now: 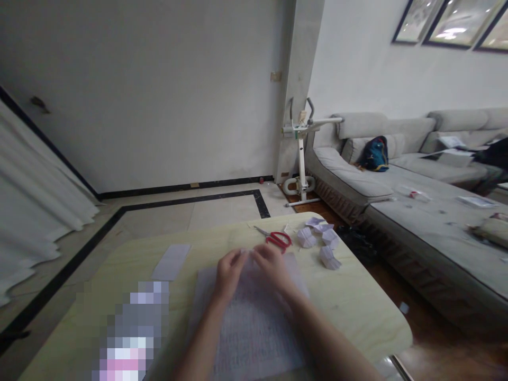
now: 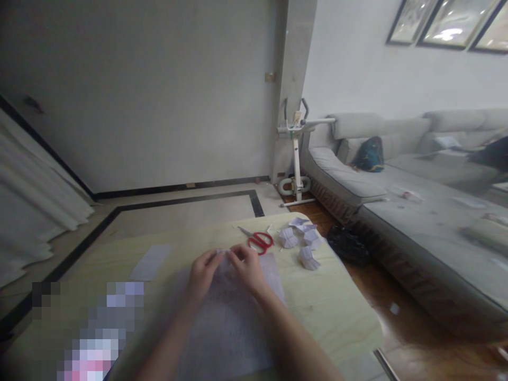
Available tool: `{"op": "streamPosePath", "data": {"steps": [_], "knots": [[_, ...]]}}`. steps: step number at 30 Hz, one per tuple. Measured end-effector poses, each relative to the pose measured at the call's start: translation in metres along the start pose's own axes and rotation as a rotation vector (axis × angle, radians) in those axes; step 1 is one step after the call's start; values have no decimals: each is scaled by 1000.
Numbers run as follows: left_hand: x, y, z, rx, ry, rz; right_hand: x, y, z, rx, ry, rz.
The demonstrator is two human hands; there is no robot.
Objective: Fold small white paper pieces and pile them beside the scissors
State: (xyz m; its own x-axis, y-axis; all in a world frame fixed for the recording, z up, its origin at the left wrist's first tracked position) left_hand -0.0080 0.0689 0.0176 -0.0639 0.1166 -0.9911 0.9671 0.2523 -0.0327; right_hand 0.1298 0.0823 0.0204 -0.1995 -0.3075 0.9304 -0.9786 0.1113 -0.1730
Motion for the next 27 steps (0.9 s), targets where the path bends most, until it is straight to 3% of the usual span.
{"op": "streamPosePath", "data": {"steps": [27], "knots": [[1,2,0,10,57,-52,12,-3,3,-3,-96,91]]}}
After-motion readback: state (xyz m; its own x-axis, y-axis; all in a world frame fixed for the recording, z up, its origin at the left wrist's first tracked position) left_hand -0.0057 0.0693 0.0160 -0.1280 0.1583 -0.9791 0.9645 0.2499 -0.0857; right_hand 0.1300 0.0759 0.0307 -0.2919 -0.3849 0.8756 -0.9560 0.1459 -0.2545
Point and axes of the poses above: each hand's wrist, its own z-axis away from the middle knuckle, its own y-axis out of the palm, x = y × z, the point moved 7 cm from there along -z, towards the middle knuckle, and after that the axes turned 7 degrees about -x, right-handed, at the moved point
